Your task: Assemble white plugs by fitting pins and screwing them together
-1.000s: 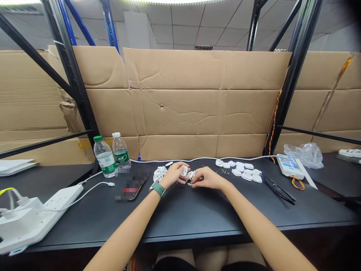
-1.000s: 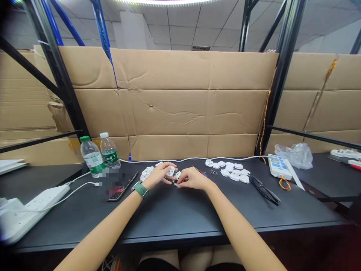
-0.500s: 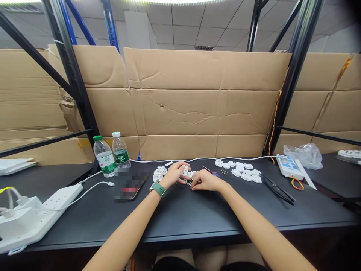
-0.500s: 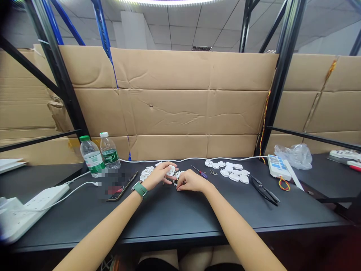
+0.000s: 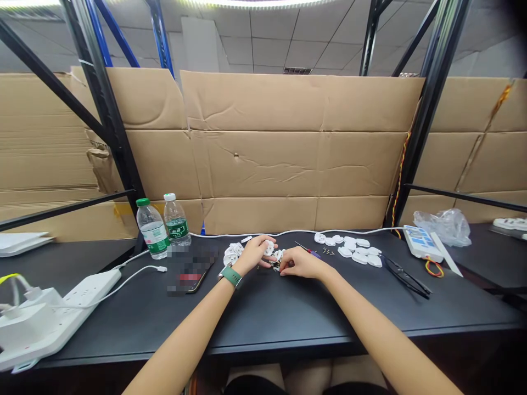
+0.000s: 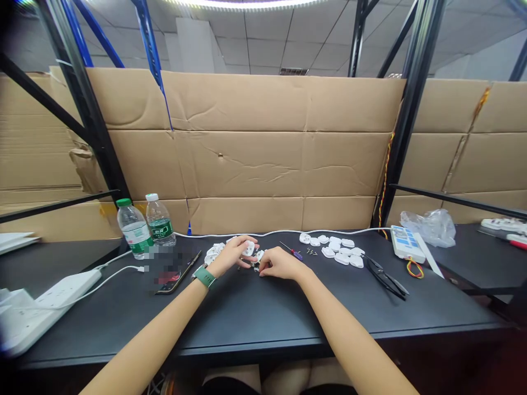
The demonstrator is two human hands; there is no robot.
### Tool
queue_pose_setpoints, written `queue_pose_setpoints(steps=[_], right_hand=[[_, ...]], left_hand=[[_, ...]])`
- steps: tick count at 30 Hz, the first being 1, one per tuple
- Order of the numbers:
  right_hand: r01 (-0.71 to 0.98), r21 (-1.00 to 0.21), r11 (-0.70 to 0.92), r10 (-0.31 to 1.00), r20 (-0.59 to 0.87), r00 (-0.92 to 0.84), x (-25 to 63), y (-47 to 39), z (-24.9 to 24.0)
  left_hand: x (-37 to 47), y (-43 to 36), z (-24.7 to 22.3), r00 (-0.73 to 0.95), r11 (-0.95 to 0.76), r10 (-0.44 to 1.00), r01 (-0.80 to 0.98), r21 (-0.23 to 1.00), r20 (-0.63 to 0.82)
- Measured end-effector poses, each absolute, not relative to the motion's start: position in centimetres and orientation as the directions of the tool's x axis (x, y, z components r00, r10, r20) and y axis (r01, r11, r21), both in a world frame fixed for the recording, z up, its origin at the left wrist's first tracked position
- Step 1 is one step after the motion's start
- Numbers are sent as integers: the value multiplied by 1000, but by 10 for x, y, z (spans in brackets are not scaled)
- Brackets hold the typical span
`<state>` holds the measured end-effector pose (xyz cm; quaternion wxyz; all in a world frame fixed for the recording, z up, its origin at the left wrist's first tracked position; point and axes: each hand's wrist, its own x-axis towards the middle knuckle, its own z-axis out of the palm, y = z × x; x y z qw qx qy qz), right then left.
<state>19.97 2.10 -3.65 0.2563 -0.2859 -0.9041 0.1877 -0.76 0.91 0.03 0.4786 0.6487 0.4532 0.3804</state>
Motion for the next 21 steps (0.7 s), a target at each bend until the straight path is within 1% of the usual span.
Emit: queue_pose_setpoints(steps=[7,15,21], right_hand=[[425,-447,787,594,364,-717,200,22,-36],[455,-316,832,550,364,-752,199,19,-32],[466,-273,842,538,349,-767,196,21,-35]], left_hand=[[-7,9,0,291,-129,955,229,965,59],[-7,9,-1,291,-139,954,242,960,64],[-7,11,-3,302,-132,952,243,961,54]])
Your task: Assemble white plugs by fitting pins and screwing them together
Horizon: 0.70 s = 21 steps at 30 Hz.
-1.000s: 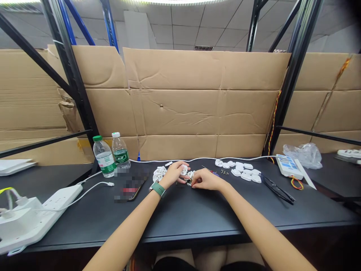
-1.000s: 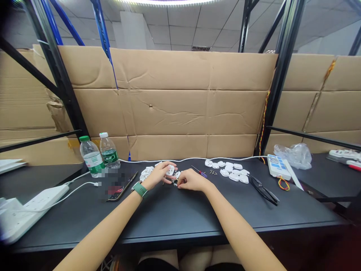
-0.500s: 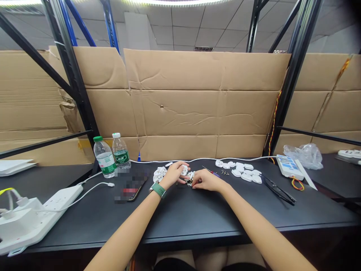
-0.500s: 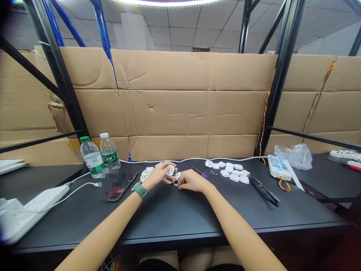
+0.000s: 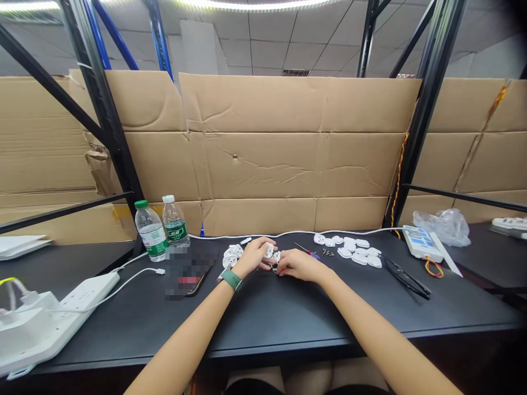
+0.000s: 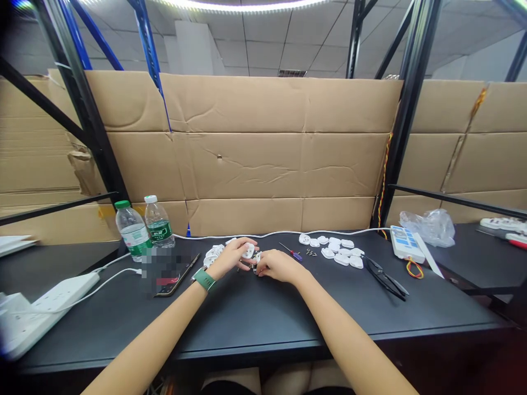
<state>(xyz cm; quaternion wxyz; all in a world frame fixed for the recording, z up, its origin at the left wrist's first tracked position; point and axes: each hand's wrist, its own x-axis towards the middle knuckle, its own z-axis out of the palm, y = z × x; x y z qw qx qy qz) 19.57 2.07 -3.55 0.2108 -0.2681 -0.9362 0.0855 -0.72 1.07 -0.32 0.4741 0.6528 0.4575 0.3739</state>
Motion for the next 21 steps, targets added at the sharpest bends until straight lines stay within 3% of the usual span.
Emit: queue_pose_setpoints(steps=[21], right_hand=[[512,-213,832,554,331,-764,197,22,-35]], left_hand=[[-6,9,-1,289,-132,956,265,955,52]])
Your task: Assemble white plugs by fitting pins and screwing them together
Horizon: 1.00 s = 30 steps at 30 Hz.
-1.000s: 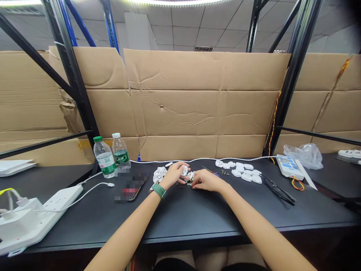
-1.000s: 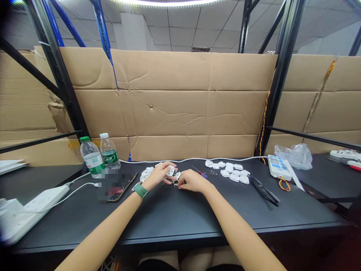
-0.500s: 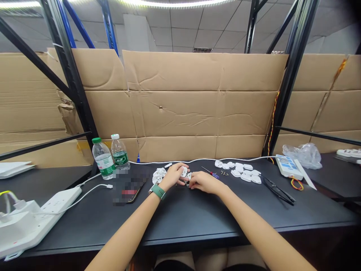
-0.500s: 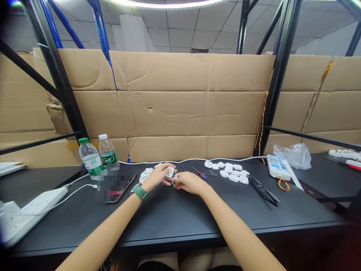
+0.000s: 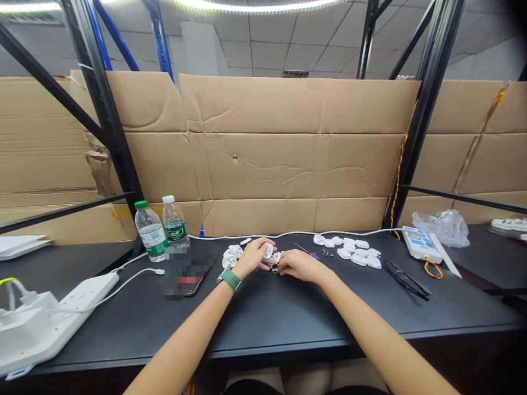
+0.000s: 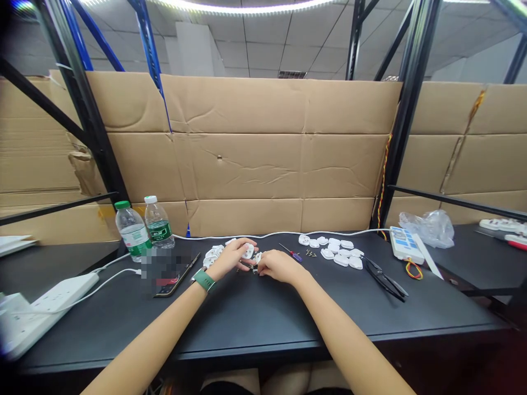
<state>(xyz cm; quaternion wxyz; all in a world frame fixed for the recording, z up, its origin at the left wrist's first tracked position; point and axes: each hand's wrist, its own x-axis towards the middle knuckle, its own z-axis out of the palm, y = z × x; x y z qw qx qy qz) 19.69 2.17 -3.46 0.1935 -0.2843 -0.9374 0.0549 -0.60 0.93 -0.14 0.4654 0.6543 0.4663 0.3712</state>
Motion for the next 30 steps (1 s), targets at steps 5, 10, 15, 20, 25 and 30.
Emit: queue_pose_setpoints(steps=[5,10,15,20,25,30], right_hand=[[524,-253,813,581,370,-725,197,19,-35],[472,-483,738,675,519,-524,196,15,-27],[366,-621,693,721,578,-384,195,17,-23],[291,-696,656,751,566,-339,193,19,-25],[296,-695,655,752,564,-341,192,18,-25],[350,-655,670,742,587,-324,191,20,-26]], left_hand=[[-7,11,-4,292,-137,955,264,955,57],[-7,14,-6,319,-151,946,262,953,62],[-7,11,-6,380,-224,919,277,935,108],[-5,6,-6,422,-323,890,313,893,173],[-2,3,-5,426,-348,885,338,875,187],[-1,1,-4,439,-359,878,336,871,192]])
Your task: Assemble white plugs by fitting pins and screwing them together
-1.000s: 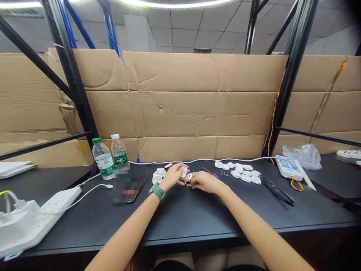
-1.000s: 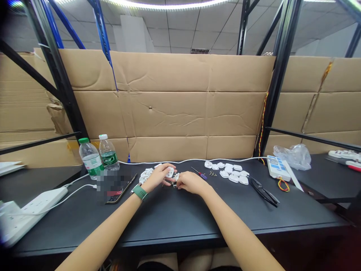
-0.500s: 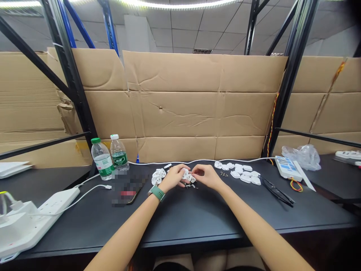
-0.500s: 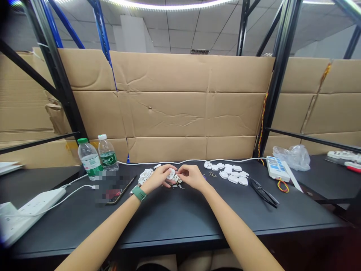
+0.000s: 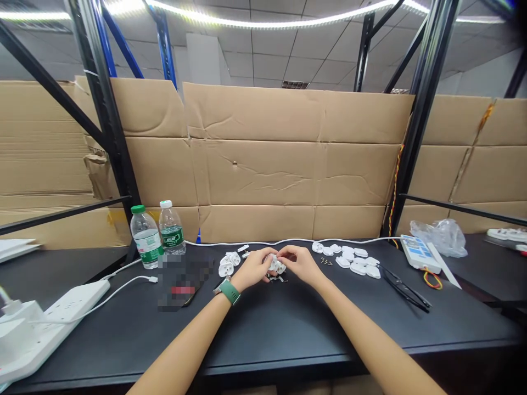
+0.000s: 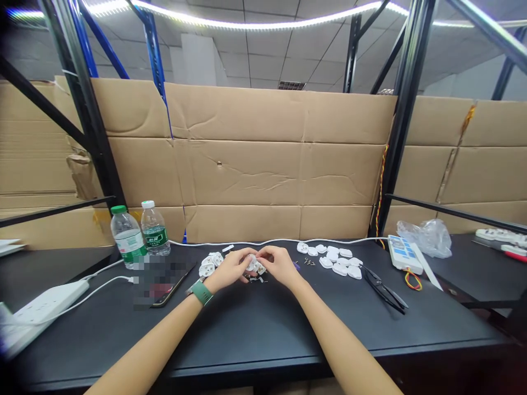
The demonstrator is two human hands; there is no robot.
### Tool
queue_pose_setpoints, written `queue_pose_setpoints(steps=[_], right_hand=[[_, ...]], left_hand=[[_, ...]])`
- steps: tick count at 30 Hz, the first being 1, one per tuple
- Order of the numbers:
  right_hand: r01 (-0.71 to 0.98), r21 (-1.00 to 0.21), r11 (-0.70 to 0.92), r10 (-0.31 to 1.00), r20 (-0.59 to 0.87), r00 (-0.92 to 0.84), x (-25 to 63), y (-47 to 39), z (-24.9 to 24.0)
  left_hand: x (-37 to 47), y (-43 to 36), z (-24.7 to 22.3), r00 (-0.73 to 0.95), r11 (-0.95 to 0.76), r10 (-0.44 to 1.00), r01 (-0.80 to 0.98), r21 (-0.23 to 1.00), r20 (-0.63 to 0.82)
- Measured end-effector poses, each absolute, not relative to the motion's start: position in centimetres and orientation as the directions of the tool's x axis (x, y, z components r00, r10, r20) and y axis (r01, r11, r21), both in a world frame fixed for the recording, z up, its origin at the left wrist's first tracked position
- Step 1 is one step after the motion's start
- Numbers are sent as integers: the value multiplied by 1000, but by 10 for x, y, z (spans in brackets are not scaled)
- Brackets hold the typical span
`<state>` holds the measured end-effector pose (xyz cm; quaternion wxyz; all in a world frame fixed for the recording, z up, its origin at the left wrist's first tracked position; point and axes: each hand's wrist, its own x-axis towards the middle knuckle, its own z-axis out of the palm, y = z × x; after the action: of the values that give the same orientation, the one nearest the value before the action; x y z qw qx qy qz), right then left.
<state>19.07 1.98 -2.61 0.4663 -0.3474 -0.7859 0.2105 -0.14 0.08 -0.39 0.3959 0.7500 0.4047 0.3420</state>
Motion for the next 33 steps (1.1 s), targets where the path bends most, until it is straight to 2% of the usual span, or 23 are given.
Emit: queue_pose_setpoints(steps=[22,33], right_hand=[[339,-674,656,754,569,-329,191,18,-26],[340,-677,653,756,560,-338,190,17,-25]], left_hand=[[-2,5,-10,440,-341,880,328,881,176],[-1,3,-9,464,-384,864,359,850,195]])
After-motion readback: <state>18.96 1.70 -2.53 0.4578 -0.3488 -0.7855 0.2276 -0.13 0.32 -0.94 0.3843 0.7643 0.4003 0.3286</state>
